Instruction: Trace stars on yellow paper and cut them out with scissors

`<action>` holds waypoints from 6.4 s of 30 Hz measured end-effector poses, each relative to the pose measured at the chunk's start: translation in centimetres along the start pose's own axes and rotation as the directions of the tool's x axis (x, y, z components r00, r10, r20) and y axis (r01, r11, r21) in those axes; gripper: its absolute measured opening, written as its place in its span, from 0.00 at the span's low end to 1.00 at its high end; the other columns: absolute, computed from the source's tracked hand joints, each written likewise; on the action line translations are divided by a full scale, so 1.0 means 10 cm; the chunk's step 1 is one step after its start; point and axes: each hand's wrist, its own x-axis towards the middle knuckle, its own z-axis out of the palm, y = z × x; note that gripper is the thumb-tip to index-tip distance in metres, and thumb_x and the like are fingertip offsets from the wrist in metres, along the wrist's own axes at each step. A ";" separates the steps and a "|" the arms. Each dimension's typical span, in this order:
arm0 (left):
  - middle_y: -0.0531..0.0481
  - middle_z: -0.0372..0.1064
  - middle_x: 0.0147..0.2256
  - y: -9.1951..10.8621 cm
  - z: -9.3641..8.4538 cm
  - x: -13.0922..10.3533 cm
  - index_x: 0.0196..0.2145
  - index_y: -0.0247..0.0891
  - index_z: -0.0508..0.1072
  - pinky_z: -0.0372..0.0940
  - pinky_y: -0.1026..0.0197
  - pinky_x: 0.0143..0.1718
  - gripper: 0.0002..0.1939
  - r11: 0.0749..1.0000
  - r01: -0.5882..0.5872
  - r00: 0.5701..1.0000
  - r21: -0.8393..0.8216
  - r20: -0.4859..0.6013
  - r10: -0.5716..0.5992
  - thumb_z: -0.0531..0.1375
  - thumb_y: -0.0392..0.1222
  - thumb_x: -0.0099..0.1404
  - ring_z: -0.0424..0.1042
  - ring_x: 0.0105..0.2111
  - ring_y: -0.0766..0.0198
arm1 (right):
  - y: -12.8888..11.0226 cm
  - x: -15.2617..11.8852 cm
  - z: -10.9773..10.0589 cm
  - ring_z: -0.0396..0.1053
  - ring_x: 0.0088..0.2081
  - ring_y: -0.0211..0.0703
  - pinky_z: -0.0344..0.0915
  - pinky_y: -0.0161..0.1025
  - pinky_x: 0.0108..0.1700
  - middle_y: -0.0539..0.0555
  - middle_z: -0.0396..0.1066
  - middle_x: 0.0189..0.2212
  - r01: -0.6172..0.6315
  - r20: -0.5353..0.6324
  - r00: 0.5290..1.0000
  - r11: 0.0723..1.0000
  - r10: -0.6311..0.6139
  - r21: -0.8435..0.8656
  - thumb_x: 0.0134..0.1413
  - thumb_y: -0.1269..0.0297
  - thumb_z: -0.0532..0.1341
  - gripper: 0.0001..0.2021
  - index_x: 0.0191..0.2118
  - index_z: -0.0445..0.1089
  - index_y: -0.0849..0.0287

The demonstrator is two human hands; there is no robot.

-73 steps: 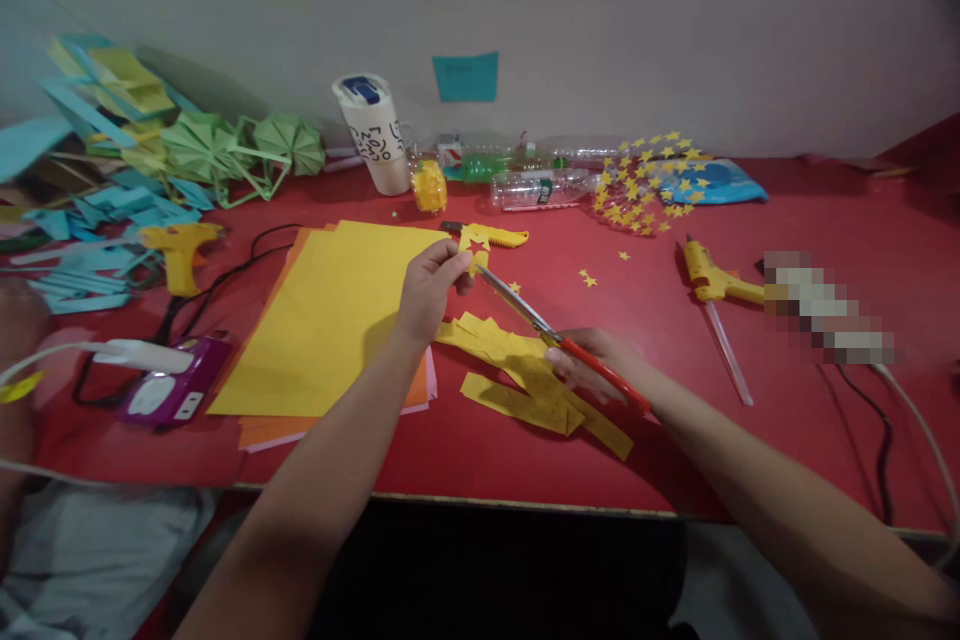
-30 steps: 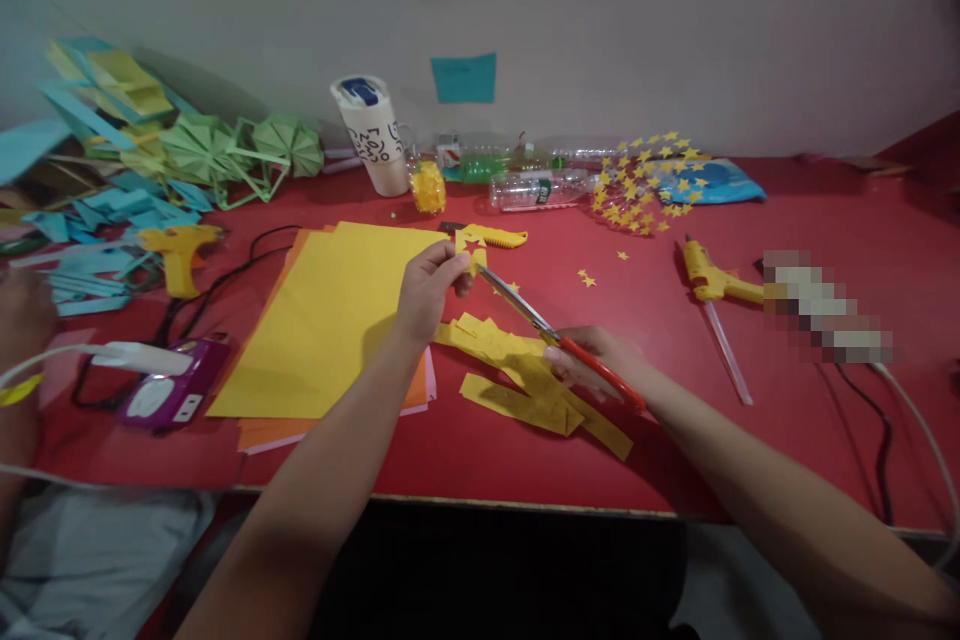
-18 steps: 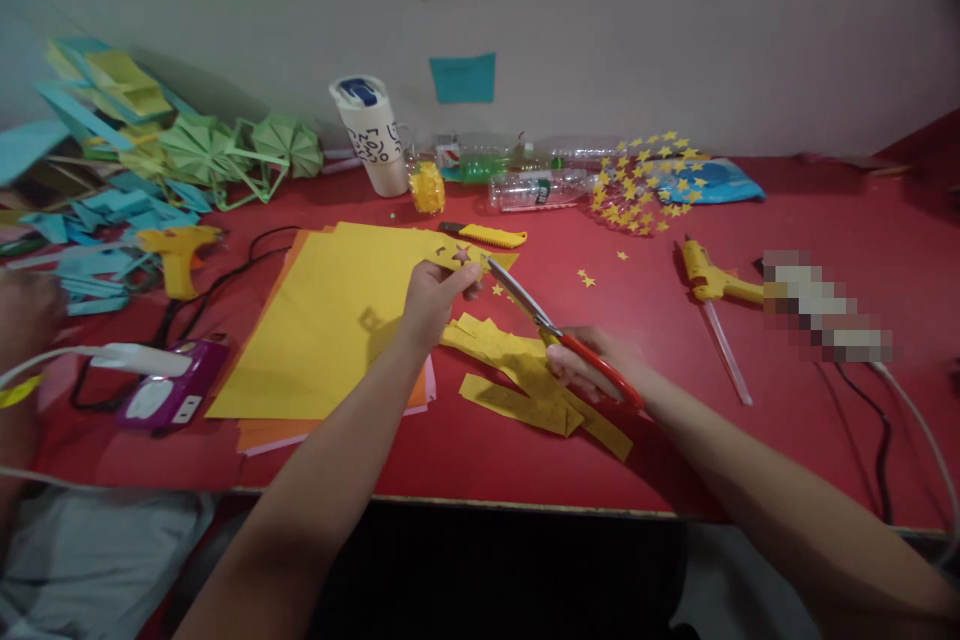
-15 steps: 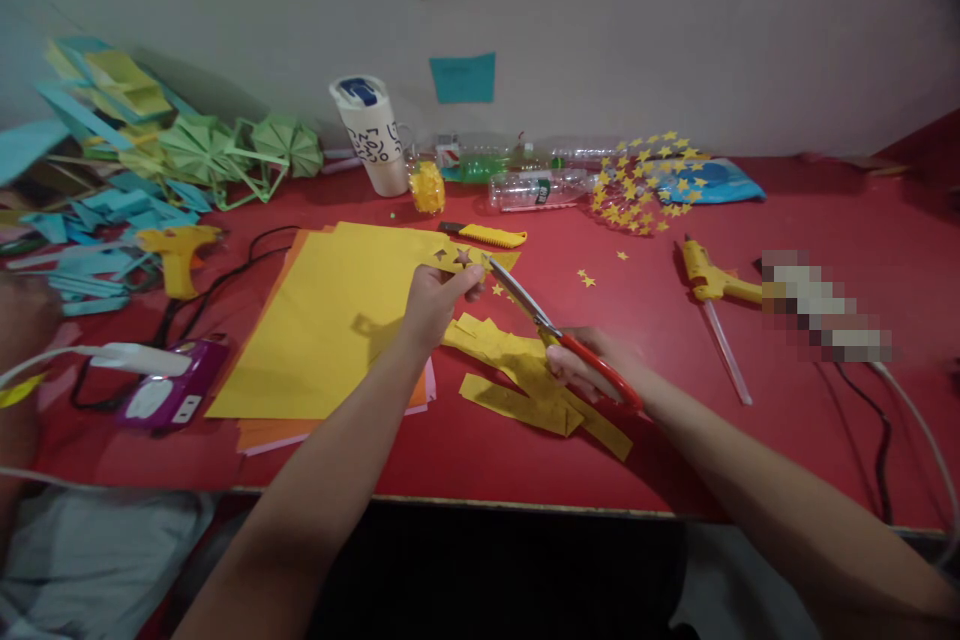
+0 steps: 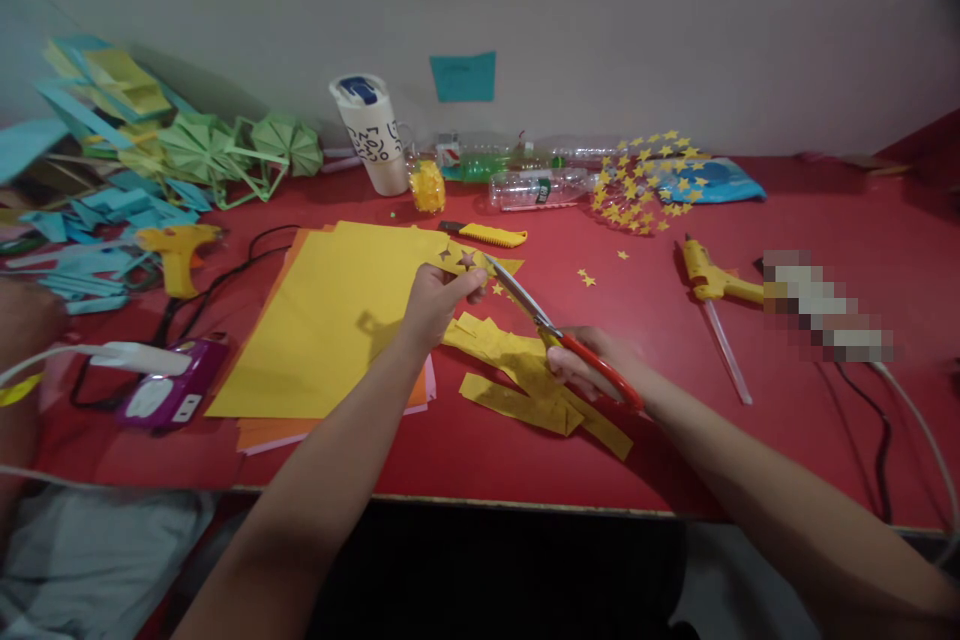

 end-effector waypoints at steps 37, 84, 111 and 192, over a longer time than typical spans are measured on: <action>0.58 0.65 0.15 0.01 -0.01 0.02 0.23 0.39 0.67 0.62 0.65 0.20 0.10 1.000 0.006 1.000 -0.013 -0.016 -0.006 0.65 0.41 0.43 0.64 0.16 0.70 | 0.01 0.02 -0.02 0.55 0.11 0.29 0.53 0.31 0.14 0.45 0.62 0.14 -0.006 -0.007 1.000 1.000 0.006 0.013 0.44 0.36 0.63 0.27 0.21 0.60 0.57; 0.59 0.64 0.15 0.03 -0.07 0.06 0.21 0.39 0.66 0.60 0.69 0.19 0.07 0.998 -0.063 0.998 -0.015 -0.001 0.063 0.62 0.40 0.52 0.62 0.16 0.74 | 0.04 0.04 -0.03 0.56 0.13 0.28 0.51 0.30 0.13 0.47 0.63 0.16 -0.041 -0.011 0.999 0.999 0.041 0.008 0.41 0.36 0.66 0.28 0.22 0.60 0.57; 0.54 0.68 0.17 0.04 -0.04 0.03 0.20 0.38 0.66 0.61 0.68 0.20 0.10 0.999 0.039 0.996 -0.031 0.083 -0.036 0.64 0.42 0.50 0.63 0.18 0.72 | -0.02 0.02 -0.01 0.55 0.13 0.29 0.48 0.30 0.13 0.46 0.61 0.15 -0.023 -0.067 0.998 0.999 0.021 -0.024 0.42 0.35 0.64 0.28 0.21 0.58 0.57; 0.56 0.66 0.15 0.08 -0.09 0.05 0.19 0.37 0.71 0.60 0.67 0.21 0.07 0.999 -0.020 0.996 0.026 0.082 0.017 0.64 0.41 0.48 0.63 0.16 0.72 | 0.09 0.05 -0.05 0.55 0.13 0.29 0.60 0.34 0.19 0.43 0.58 0.15 -0.014 0.006 1.000 1.000 0.013 0.026 0.41 0.37 0.66 0.27 0.21 0.58 0.56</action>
